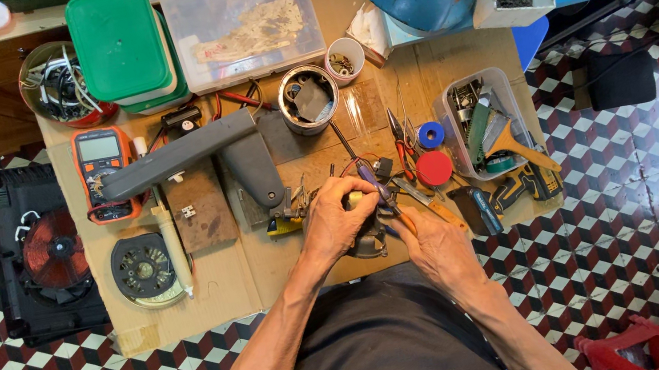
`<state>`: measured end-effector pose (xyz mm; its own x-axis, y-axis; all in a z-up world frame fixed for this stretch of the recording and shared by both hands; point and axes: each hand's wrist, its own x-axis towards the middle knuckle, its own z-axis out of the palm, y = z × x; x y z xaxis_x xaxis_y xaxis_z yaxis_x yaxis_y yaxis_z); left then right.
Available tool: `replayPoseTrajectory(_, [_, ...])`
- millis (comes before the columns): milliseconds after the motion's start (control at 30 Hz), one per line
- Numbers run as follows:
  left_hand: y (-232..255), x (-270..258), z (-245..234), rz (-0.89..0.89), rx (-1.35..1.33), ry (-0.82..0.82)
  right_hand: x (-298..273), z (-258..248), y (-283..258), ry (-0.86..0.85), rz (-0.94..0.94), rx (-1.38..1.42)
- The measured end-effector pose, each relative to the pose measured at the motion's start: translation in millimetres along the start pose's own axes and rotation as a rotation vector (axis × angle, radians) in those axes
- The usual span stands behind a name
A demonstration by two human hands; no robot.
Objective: The person disassembles a small electrical component, likely a fan motor, using pliers and a screwdriver. They strip wires, adjust internal parts, and reassemble the component on a cluttered workbench.
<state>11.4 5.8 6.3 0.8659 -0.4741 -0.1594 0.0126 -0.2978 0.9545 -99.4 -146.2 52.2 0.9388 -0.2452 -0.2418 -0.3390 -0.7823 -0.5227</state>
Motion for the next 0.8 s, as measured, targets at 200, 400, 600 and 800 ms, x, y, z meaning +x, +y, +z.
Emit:
replayPoseTrajectory(200, [0, -1, 0, -0.019, 0.003, -0.011, -1, 7, 3, -0.123, 0.142, 0.015])
replayPoseTrajectory(400, [-3, -3, 3, -0.012, -0.027, -0.016, -5, 20, 11, -0.005, 0.093, 0.034])
replayPoseTrajectory(600, [-10, -2, -1, -0.118, -0.081, -0.008, -7, 25, 19, 0.132, 0.061, -0.146])
replayPoseTrajectory(800, [-4, -12, -11, 0.104, -0.001, 0.017, 21, 0, 16, -0.061, 0.395, 0.653])
